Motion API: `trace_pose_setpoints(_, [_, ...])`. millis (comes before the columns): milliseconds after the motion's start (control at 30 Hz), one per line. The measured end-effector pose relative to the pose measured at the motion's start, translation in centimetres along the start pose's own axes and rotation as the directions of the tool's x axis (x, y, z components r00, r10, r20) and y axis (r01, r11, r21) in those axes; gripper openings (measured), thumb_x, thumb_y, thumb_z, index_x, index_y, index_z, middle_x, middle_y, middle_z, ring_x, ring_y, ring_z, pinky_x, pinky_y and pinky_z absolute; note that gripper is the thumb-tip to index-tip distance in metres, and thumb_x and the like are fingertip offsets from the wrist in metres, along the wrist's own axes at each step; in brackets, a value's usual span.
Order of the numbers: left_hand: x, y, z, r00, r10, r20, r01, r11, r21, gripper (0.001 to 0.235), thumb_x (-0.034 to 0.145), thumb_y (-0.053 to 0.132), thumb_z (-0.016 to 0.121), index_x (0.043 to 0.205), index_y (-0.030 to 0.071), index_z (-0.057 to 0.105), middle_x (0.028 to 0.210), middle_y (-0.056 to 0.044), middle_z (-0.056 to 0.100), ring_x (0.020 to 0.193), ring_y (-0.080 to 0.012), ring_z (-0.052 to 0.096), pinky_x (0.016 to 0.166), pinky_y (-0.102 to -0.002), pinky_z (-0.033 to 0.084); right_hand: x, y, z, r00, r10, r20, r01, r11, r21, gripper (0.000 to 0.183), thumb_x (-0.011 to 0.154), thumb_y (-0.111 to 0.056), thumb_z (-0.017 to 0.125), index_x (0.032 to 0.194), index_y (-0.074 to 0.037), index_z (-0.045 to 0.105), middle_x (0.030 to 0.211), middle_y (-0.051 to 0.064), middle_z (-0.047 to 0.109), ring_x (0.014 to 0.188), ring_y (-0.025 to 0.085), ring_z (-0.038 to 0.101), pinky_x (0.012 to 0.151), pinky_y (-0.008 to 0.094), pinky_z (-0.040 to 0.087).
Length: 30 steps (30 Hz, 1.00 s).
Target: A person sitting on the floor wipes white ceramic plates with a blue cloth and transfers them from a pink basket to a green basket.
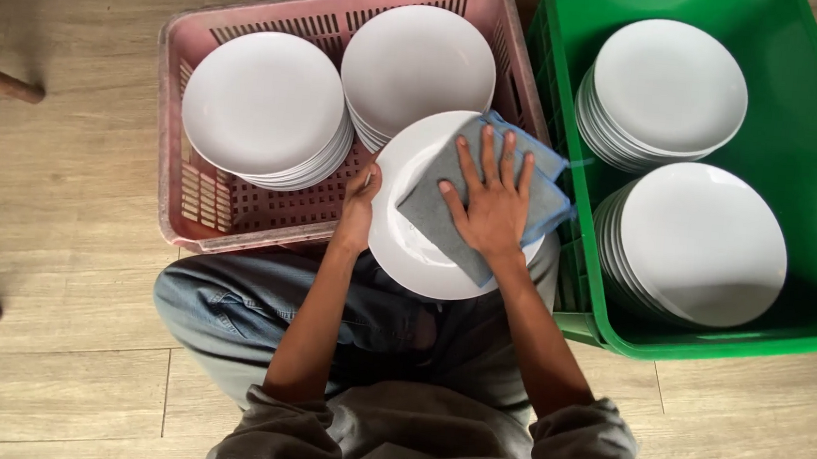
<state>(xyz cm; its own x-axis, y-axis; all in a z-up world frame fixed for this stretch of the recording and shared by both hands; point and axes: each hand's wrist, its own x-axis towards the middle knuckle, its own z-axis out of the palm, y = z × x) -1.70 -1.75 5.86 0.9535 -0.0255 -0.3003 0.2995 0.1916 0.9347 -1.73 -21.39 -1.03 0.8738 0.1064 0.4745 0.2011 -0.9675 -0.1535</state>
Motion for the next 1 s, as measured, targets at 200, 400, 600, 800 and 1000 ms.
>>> trace_pose_setpoints(200, [1.2,-1.6,-1.8,0.989,0.077,0.129,-0.071,0.996,-0.046,0.078,0.102,0.068,0.039,0.158,0.014,0.041,0.157,-0.018,0.043,0.147,-0.0335,0.036,0.123,-0.047,0.029,-3.4,-5.5,1.5,0.956,0.294,-0.014,-0.294,0.955,-0.041,0.070,0.106,-0.053,0.041,0.164,-0.016,0.034,0.170,0.023,0.020,0.154,0.051,0.016,0.119,0.070,0.005])
trace_pose_setpoints(400, [5.0,-5.8,-3.6,0.969,0.077,0.237,0.013,0.934,-0.357,0.091,0.094,0.084,0.025,0.157,0.021,0.045,0.150,-0.016,0.056,0.141,-0.0312,0.051,0.119,-0.044,0.040,1.5,-7.3,2.0,0.993,-0.076,0.096,0.072,0.997,0.040,0.069,0.104,-0.063,0.039,0.164,-0.031,0.028,0.172,0.008,0.020,0.157,0.041,0.017,0.124,0.065,0.004])
trace_pose_setpoints(600, [4.3,-4.7,-3.4,0.946,0.088,0.311,0.036,0.927,-0.373,0.094,0.093,0.083,0.018,0.158,0.020,0.043,0.149,-0.017,0.058,0.134,-0.0320,0.058,0.113,-0.043,0.045,3.5,-0.6,-0.7,0.992,0.065,0.104,-0.069,0.997,0.034,0.063,0.107,-0.058,0.044,0.162,-0.028,0.041,0.170,0.014,0.026,0.156,0.043,0.017,0.122,0.066,0.005])
trace_pose_setpoints(800, [4.7,-4.9,-3.3,0.932,0.017,0.362,0.100,0.948,-0.303,0.101,0.089,0.087,0.014,0.157,0.018,0.045,0.148,-0.015,0.059,0.133,-0.0296,0.059,0.118,-0.041,0.042,-4.8,-2.9,-0.8,0.975,0.211,0.076,-0.205,0.976,-0.074,0.065,0.108,-0.051,0.038,0.165,-0.020,0.032,0.171,0.021,0.020,0.154,0.051,0.015,0.119,0.070,0.010])
trace_pose_setpoints(1000, [7.6,-7.4,-4.2,0.938,0.099,0.332,0.050,0.910,-0.411,0.103,0.089,0.087,0.017,0.148,0.014,0.058,0.141,-0.015,0.064,0.130,-0.0304,0.060,0.116,-0.039,0.043,-2.4,-10.6,1.9,0.979,0.120,0.165,-0.131,0.990,0.059,0.064,0.108,-0.057,0.027,0.167,-0.031,0.022,0.174,0.010,0.012,0.158,0.046,0.005,0.122,0.068,0.000])
